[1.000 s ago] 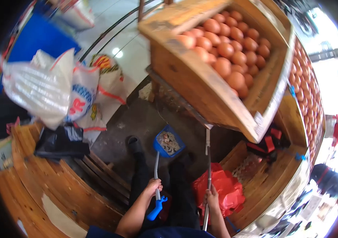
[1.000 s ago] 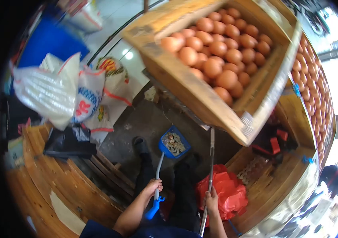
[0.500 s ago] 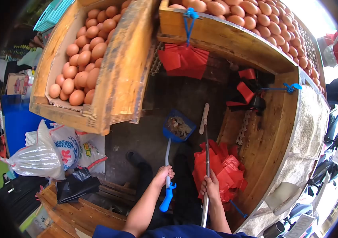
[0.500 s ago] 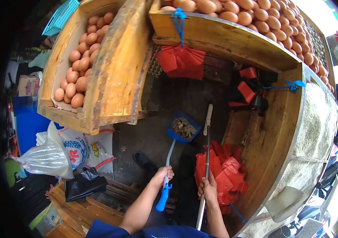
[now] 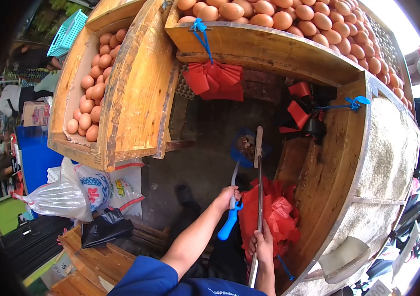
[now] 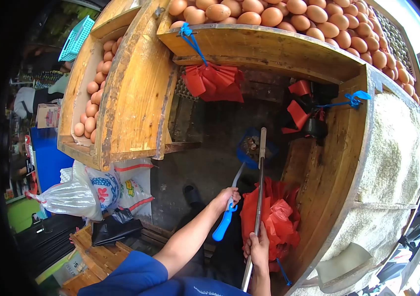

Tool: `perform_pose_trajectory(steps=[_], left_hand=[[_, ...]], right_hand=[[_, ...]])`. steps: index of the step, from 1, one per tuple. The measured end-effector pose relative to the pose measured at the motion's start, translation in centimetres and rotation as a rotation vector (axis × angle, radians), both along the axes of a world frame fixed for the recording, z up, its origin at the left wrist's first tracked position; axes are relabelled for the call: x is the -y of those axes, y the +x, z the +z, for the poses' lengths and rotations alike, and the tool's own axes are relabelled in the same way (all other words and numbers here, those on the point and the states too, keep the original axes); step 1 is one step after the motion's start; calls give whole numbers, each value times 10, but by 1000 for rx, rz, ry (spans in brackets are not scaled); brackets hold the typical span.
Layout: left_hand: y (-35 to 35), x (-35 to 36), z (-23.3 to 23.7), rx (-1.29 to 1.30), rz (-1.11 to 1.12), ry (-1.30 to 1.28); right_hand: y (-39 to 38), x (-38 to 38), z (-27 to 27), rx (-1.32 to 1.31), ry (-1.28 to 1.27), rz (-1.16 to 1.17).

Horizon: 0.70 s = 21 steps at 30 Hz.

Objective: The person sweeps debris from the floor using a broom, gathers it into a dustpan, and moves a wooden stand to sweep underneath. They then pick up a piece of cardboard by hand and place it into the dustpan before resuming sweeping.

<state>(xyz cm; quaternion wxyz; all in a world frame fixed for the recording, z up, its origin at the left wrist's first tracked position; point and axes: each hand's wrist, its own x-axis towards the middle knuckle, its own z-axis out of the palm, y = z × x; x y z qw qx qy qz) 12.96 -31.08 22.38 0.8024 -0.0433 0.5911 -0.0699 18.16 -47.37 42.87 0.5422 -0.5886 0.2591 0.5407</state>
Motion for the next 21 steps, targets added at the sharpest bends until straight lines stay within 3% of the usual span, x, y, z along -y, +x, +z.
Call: perform_pose_trajectory(steps=[2,4,6,8,10,14,16,18,20,21], left_hand=[[12,3,-9,49,83,-43],[28,2,-6,165,2,-26],[55,7,2,-60,-19,39],[59,9,-6,-30,7,-46],[63,11,-3,-76,-154,19],[46,4,-2,83,-345,36],[33,-11,15,84,-630,192],[17,-30,49,-29,-909,578],[-28,-46,37,110,-1193,1095],[-46,-66,61,161,-1196,1038]], right_hand=[[5,-2,8,17,-11,1],[8,-1,16,35,-29,3],[12,-2,24,74,-1,11],[17,0,29,186,-34,107],[32,-5,44,230,-86,158],[50,-8,72,298,-192,266],[47,-2,79,325,-160,268],[42,-5,97,242,-109,125],[39,-12,116,198,-32,75],[39,-18,121,145,46,-1]])
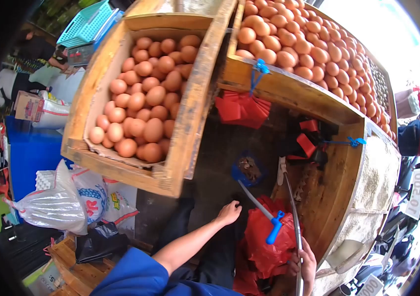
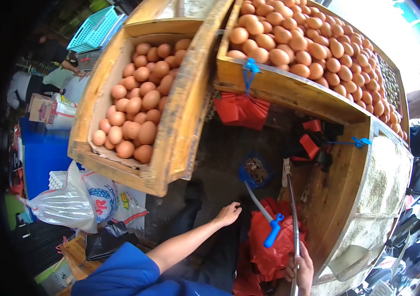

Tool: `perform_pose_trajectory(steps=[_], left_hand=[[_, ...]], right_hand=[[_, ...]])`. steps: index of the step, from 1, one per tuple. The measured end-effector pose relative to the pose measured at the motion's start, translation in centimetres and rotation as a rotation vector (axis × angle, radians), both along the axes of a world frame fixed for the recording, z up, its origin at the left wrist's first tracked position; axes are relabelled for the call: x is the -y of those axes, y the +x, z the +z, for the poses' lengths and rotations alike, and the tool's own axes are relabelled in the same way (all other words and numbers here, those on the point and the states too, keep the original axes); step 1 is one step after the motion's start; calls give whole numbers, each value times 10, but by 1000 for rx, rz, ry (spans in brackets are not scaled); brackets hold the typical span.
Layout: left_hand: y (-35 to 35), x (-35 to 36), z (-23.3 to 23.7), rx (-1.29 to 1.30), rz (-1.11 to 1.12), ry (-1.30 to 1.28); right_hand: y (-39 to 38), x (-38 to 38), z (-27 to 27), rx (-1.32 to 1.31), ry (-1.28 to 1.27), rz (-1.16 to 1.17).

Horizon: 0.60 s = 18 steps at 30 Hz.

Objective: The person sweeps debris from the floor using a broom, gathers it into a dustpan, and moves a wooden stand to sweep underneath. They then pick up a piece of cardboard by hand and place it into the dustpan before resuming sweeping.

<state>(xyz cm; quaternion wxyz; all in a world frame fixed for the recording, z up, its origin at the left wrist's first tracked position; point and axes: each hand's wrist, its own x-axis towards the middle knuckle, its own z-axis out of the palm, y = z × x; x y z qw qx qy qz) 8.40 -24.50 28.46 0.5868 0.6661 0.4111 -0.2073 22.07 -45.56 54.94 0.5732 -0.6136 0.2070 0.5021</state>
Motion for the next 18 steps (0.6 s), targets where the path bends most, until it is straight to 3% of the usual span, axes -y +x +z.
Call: perform_pose_trajectory(steps=[1,3,7,9,11,15,17,18], left_hand=[[-21,-17,11,-4,5,-2],[-79,-32,30,36,-241,62],[-186,-47,81,2,-768,-157],[-240,-35,95,-6,-864,-285],[-288,-17,109,-67,-808,-296],[-270,-45,157,-172,-985,-319],[-263,-55,174,-145,-988,-485],[-257,-62,185,-123,-968,-454]], right_hand=[[-4,-5,6,-60,72,-72],[-14,-31,22,-135,120,-155],[-36,-89,25,-245,353,-390],[-50,-119,14,-266,392,-440],[-66,-146,-5,-285,372,-429],[-106,-155,-82,-102,175,-129],[-129,-142,-126,44,11,115],[-150,-119,-181,352,-70,307]])
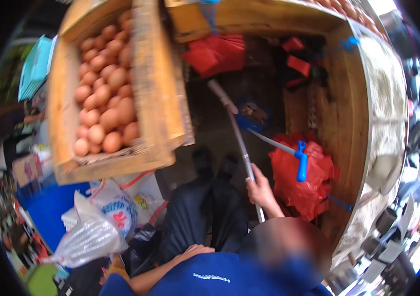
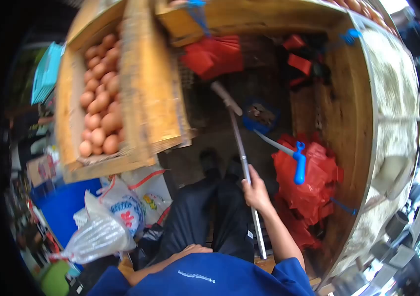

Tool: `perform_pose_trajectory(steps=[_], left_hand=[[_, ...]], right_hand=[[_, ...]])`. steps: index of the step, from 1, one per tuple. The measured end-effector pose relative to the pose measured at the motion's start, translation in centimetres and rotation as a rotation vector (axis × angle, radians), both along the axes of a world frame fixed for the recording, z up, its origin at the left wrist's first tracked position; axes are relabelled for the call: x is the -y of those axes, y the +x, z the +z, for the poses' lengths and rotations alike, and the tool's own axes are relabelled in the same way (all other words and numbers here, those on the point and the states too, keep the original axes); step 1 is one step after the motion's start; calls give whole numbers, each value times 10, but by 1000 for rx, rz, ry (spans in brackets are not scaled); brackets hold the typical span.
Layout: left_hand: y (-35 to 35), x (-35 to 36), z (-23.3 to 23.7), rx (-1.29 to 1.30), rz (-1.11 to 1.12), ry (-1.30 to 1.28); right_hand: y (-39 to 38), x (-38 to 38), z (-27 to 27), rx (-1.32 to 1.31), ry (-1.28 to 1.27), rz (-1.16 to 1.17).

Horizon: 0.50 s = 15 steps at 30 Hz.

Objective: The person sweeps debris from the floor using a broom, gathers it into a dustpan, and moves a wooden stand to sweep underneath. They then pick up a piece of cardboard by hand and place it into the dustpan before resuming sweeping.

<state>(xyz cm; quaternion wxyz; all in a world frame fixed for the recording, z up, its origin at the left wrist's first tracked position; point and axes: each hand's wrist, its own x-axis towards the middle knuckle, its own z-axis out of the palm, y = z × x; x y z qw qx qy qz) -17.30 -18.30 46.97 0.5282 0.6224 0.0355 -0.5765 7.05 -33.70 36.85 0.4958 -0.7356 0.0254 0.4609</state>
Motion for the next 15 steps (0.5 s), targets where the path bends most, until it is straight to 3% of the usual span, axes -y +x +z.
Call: perform_pose_trajectory(steps=[1,2,6,11,12,15], left_hand=[[3,-5,5,-11,0,-14],[3,-7,6,-35,-21,-48],[2,-27,0,-174,-96,-168],[-4,-58,-44,-287,-176,-290],[0,-61,-65,-249,-184,-291],[61,-78,-109,226,20,47]], right_hand=[[-21,20,-43,302,-81,192],[-25,22,-44,370,-111,222],[-61,50,-104,163,-261,300],[-126,72,-218,228,-446,335],[-137,79,-244,230,-459,328],[-174,95,-316,313,-588,280]])
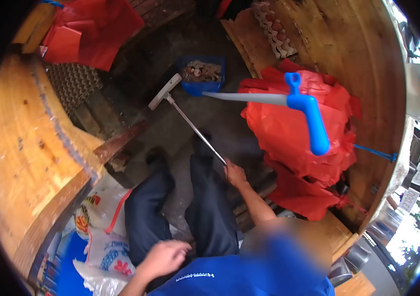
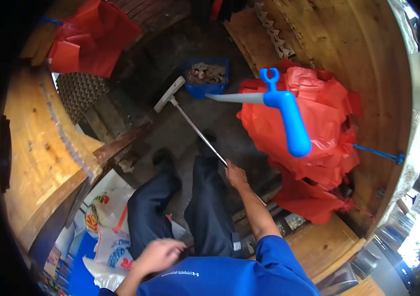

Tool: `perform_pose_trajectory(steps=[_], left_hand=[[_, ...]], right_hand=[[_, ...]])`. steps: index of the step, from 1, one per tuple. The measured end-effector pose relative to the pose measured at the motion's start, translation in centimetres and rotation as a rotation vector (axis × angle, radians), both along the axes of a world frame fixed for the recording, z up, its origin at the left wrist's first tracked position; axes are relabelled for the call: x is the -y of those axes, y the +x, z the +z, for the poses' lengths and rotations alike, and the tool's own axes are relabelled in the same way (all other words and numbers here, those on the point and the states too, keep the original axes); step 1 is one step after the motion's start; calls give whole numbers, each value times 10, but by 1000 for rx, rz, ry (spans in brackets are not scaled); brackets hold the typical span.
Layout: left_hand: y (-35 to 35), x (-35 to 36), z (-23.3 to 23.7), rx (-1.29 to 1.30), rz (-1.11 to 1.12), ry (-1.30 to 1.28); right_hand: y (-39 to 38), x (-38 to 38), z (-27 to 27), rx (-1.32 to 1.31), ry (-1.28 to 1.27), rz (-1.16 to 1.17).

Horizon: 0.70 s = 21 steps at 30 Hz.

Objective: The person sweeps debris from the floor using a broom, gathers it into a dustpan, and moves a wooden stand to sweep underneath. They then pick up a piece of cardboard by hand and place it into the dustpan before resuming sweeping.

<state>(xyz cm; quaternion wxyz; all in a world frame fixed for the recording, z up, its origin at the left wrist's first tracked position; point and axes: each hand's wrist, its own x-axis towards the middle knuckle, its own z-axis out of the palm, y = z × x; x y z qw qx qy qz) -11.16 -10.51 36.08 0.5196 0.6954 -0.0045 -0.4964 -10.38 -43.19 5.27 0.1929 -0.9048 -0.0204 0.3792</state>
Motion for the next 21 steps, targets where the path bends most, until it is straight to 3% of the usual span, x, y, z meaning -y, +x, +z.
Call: perform_pose_trajectory(steps=[2,4,7,10,11,13,15,17,19,21], left_hand=[[42,-35,-40,389,30,276],[59,-64,-88,466,45,493],[61,-86,-164,367,-68,459],[58,-91,-236,365,-202,331],[59,-95,-251,326,-344,386],[63,-100,-255,209,-510,443],[64,-97,-242,329,-321,335],[55,-101,-237,340,-214,304],[52,-105,-227,422,-195,183],[43,-114,-224,419,-166,78]], right_hand=[[-5,8,-43,-32,-81,-127],[-6,10,-80,-1,-126,-193],[4,15,-138,84,-179,-172],[4,34,-198,372,-155,-139],[5,40,-217,486,-149,-124],[14,45,-239,609,-212,-161],[20,56,-278,802,-169,-201],[45,46,-268,569,-89,-437],[61,28,-277,778,-170,-479],[75,-3,-271,1042,-77,-464]])
